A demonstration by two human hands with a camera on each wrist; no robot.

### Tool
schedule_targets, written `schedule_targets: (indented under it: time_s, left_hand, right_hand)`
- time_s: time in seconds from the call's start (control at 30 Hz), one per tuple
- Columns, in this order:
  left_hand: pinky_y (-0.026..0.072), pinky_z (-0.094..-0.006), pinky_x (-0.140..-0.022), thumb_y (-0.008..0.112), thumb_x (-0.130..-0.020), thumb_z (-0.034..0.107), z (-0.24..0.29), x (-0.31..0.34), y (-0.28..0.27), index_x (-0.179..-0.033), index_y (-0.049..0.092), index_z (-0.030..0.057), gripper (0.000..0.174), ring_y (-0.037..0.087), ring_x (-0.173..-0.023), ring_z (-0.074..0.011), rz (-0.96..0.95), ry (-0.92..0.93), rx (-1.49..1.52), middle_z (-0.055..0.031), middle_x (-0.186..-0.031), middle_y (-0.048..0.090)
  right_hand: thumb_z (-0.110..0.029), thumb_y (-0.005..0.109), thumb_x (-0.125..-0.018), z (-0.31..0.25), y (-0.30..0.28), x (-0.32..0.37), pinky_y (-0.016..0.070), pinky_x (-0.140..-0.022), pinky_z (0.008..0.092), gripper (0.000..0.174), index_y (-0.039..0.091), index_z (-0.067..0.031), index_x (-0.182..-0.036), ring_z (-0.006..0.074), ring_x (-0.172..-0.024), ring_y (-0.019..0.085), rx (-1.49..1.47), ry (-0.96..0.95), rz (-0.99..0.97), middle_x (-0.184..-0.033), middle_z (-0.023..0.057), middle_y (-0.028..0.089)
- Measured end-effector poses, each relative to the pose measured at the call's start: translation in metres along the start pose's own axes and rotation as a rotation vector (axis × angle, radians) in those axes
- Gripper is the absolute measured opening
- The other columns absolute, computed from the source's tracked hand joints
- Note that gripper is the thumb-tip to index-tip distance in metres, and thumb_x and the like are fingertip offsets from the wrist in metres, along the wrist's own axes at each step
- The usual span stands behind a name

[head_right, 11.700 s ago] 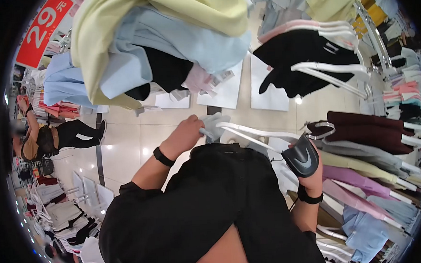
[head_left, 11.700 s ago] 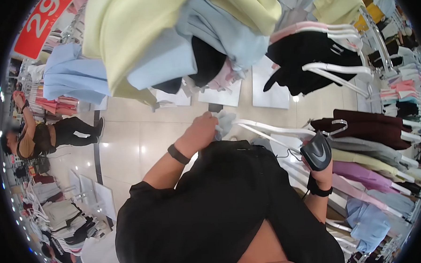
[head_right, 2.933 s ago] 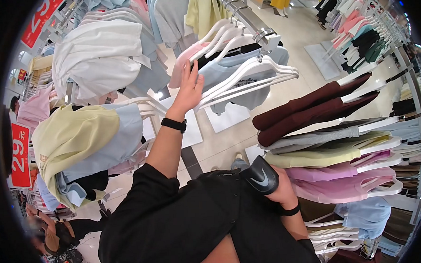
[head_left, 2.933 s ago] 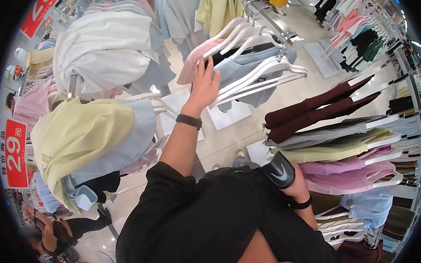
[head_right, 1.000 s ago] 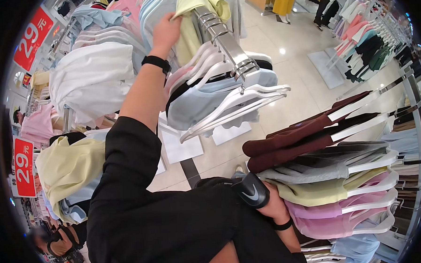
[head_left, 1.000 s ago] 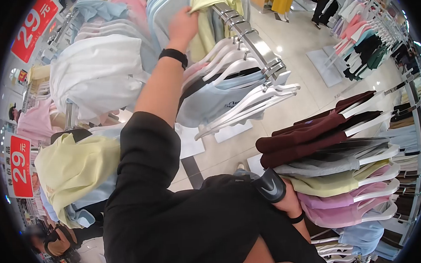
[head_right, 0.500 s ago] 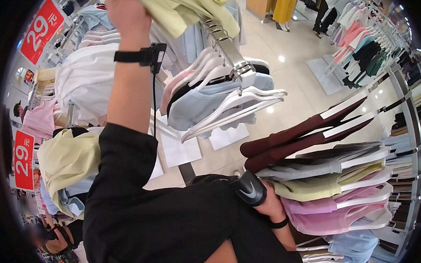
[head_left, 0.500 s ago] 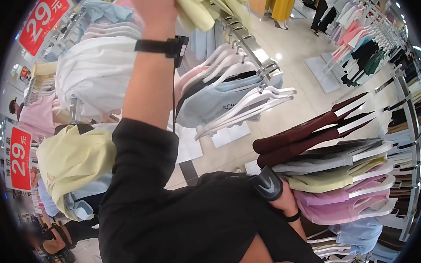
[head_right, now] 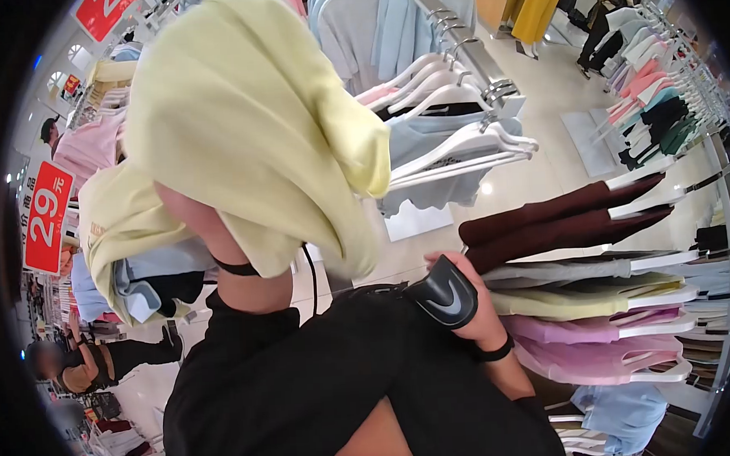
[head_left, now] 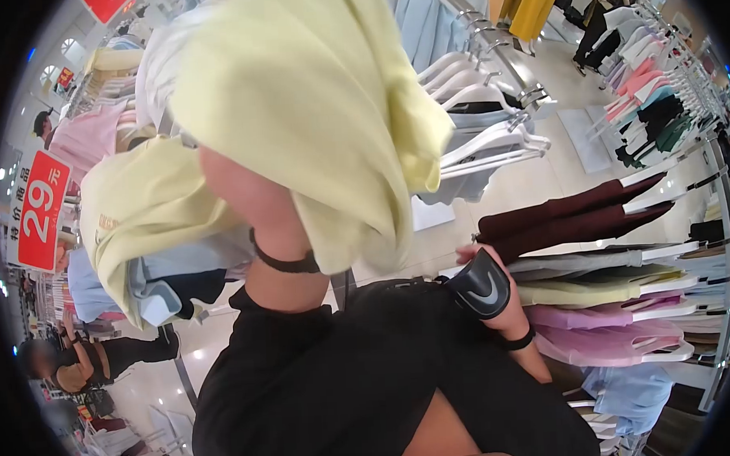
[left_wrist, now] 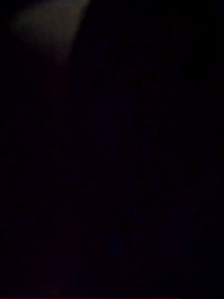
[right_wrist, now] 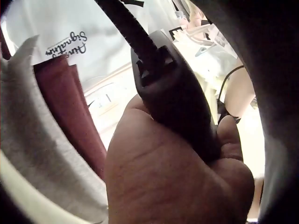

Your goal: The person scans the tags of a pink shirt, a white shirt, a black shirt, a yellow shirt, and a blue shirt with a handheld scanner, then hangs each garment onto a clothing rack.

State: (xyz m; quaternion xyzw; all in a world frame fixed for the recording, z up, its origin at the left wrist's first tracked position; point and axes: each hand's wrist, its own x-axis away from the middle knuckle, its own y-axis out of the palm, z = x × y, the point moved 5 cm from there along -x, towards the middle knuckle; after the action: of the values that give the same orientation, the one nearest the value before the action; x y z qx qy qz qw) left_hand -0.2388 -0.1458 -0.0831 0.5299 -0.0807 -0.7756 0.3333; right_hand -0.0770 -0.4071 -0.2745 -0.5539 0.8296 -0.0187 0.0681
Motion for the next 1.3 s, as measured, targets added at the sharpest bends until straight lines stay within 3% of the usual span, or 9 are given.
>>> schedule_targets:
  time_s: [0.23, 0.4, 0.43, 0.57, 0.9, 1.03, 1.07, 1.17, 1.3]
  left_hand:
    - [0.0522, -0.0414, -0.102, 0.052, -0.105, 0.012, 0.04, 0.066, -0.018, -0.139, 0.052, -0.0039, 0.038, 0.063, -0.121, -0.0252, 0.177, -0.211, -0.294, -0.015, -0.137, 0.061]
    - [0.0504, -0.0372, -0.101, 0.055, -0.104, 0.006, 0.066, 0.1, -0.043, -0.135, 0.055, -0.0038, 0.033, 0.059, -0.121, -0.02, 0.146, -0.408, -0.224, -0.0112, -0.136, 0.058]
    - [0.0507, -0.0355, -0.099, 0.055, -0.103, 0.006, 0.073, 0.105, -0.051, -0.133, 0.054, -0.0034, 0.031, 0.06, -0.117, -0.0188, 0.109, -0.444, -0.244, -0.0101, -0.131, 0.059]
    - [0.0522, -0.0305, -0.092, 0.055, -0.102, 0.004, 0.104, 0.133, -0.077, -0.125, 0.053, -0.0021, 0.024, 0.064, -0.105, -0.0151, -0.048, -0.587, -0.305, -0.0075, -0.117, 0.064]
    - [0.0531, -0.0297, -0.083, 0.046, -0.102, -0.002, 0.103, 0.277, -0.188, -0.119, 0.056, 0.0025, 0.02, 0.067, -0.093, -0.014, 0.038, -0.925, -0.864, -0.0091, -0.102, 0.07]
    - [0.0551, -0.0351, -0.085, 0.052, -0.097, 0.0, 0.083, 0.306, -0.208, -0.125, 0.058, 0.0035, 0.029, 0.073, -0.093, -0.0285, -0.047, -0.955, -1.002, -0.0157, -0.097, 0.074]
    - [0.0525, -0.0415, -0.097, 0.056, -0.093, 0.002, 0.074, 0.314, -0.217, -0.133, 0.055, 0.0022, 0.041, 0.068, -0.11, -0.0399, -0.157, -1.046, -1.095, -0.0225, -0.115, 0.07]
    - [0.044, -0.0471, -0.111, 0.058, -0.091, 0.005, 0.063, 0.312, -0.198, -0.141, 0.051, 0.0001, 0.051, 0.055, -0.127, -0.0445, -0.358, -0.754, -1.324, -0.0257, -0.137, 0.059]
    - [0.0396, -0.0441, -0.117, 0.069, -0.092, 0.012, 0.064, 0.298, -0.154, -0.152, 0.044, 0.0049, 0.065, 0.045, -0.142, -0.0384, -0.349, -0.875, -0.993, -0.021, -0.155, 0.045]
  right_hand:
    - [-0.011, 0.082, -0.079, -0.018, 0.038, -0.016, 0.0421, -0.113, 0.0406, 0.06, 0.063, -0.0014, -0.135, 0.0243, -0.13, 0.056, 0.216, -0.309, -0.123, -0.141, 0.0193, 0.058]
    - [-0.009, 0.088, -0.077, 0.003, 0.061, -0.007, 0.0459, -0.109, 0.0379, 0.063, 0.063, -0.0015, -0.134, 0.0261, -0.117, 0.067, -0.079, -0.054, -0.073, -0.135, 0.0144, 0.066]
    - [-0.01, 0.089, -0.078, -0.001, 0.062, -0.005, 0.0462, -0.108, 0.0382, 0.071, 0.057, 0.0008, -0.14, 0.0226, -0.12, 0.064, 0.251, -0.247, -0.111, -0.133, 0.0115, 0.067]
    - [-0.008, 0.086, -0.079, -0.012, 0.067, 0.002, 0.0454, -0.107, 0.0395, 0.048, 0.071, -0.0043, -0.124, 0.0268, -0.119, 0.064, 0.271, -0.346, 0.02, -0.127, 0.0095, 0.069]
    - [-0.003, 0.088, -0.075, -0.01, 0.054, 0.027, 0.0481, -0.102, 0.0349, 0.068, 0.059, 0.0012, -0.136, 0.017, -0.114, 0.062, 0.011, 0.013, 0.11, -0.127, 0.0075, 0.067]
    - [0.002, 0.086, -0.077, -0.026, 0.077, 0.026, 0.0482, -0.104, 0.0348, 0.076, 0.05, 0.0023, -0.144, 0.0182, -0.119, 0.062, -0.118, 0.082, -0.027, -0.132, 0.0102, 0.066]
    - [0.003, 0.084, -0.078, -0.026, 0.081, 0.025, 0.0486, -0.104, 0.0355, 0.075, 0.05, 0.0019, -0.145, 0.019, -0.121, 0.062, -0.181, 0.11, -0.039, -0.132, 0.0107, 0.066]
    - [-0.006, 0.081, -0.079, -0.033, 0.093, 0.02, 0.05, -0.1, 0.0364, 0.06, 0.06, -0.0018, -0.135, 0.0204, -0.114, 0.065, -0.306, 0.131, 0.034, -0.12, 0.01, 0.071]
    - [-0.003, 0.075, -0.085, -0.025, 0.095, 0.009, 0.0518, -0.096, 0.0348, 0.059, 0.056, -0.0033, -0.14, 0.0191, -0.11, 0.065, -0.38, 0.125, 0.139, -0.121, 0.0104, 0.069]
